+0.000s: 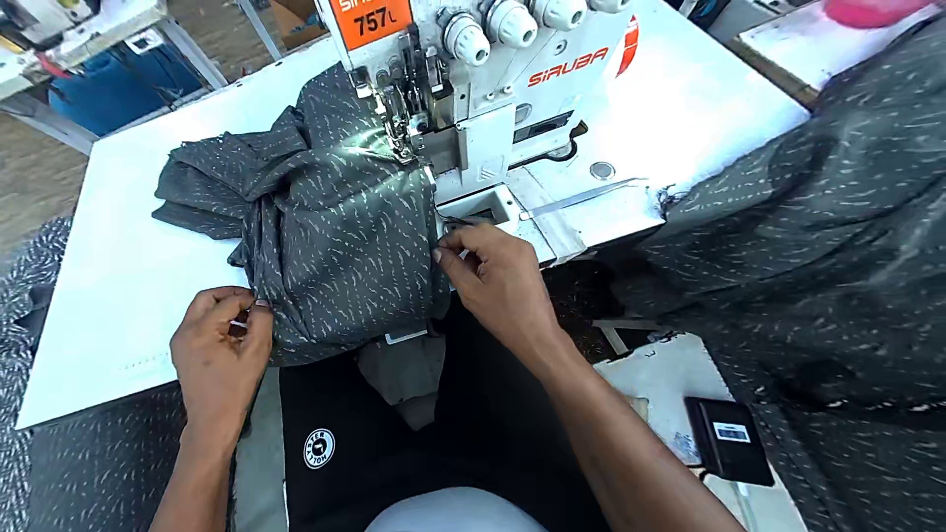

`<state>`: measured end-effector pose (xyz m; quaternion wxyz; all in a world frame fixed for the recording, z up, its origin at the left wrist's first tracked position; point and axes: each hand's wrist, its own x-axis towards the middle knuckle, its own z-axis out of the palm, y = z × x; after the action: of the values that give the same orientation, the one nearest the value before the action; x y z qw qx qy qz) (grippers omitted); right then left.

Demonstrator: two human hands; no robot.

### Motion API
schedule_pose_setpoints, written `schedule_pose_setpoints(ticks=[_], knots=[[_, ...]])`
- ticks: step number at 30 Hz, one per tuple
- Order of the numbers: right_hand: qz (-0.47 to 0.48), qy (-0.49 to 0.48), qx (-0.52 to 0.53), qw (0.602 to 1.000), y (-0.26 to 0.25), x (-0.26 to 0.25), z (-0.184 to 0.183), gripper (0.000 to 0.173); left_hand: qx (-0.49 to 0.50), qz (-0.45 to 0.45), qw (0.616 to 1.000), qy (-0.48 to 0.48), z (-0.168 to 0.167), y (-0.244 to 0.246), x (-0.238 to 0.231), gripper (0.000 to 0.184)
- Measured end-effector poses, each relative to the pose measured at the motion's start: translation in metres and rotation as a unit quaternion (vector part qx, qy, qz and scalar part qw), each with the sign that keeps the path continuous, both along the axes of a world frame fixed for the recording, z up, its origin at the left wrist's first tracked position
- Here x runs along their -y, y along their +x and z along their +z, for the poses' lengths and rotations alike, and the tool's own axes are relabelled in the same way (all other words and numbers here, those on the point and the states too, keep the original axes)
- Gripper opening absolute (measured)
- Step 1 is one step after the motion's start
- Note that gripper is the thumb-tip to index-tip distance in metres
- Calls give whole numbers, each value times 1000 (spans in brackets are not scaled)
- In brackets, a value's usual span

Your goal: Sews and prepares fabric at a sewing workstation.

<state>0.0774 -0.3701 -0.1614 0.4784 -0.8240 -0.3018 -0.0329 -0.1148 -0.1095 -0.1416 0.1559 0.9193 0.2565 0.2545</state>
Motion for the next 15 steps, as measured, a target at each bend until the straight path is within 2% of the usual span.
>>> schedule_pose_setpoints(ticks=[3, 4, 5, 7, 8, 9, 11, 12, 14, 15], knots=[[-11, 73, 23, 997, -6, 3, 4, 10, 32, 12, 999, 5, 9, -8, 0, 24], [9, 110, -9, 994, -7, 6, 7, 10, 43, 11, 999, 4, 14, -12, -2, 24], [49, 156, -85, 983, -8, 9, 11, 10, 53, 10, 999, -2, 19, -13, -3, 23], [170, 244, -299, 907, -3, 12, 19, 10, 66, 15, 997, -42, 20, -14, -7, 21], [202, 253, -339, 883, 0, 10, 19, 10, 72, 18, 994, -77, 18, -14, -9, 19], [197, 236, -308, 900, 2, 5, 20, 12, 82, 20, 990, -110, 16, -13, -10, 17], [142, 147, -156, 966, 2, -2, 16, 19, 101, 19, 984, -145, 14, -14, -10, 16], [126, 114, -122, 978, 1, -3, 14, 25, 107, 19, 981, -160, 14, -14, -10, 16], [148, 95, -143, 974, 5, -5, 16, 31, 117, 28, 969, -214, 10, -12, -10, 16], [189, 112, -187, 957, 8, -7, 19, 27, 117, 31, 962, -243, 9, -10, -8, 15]])
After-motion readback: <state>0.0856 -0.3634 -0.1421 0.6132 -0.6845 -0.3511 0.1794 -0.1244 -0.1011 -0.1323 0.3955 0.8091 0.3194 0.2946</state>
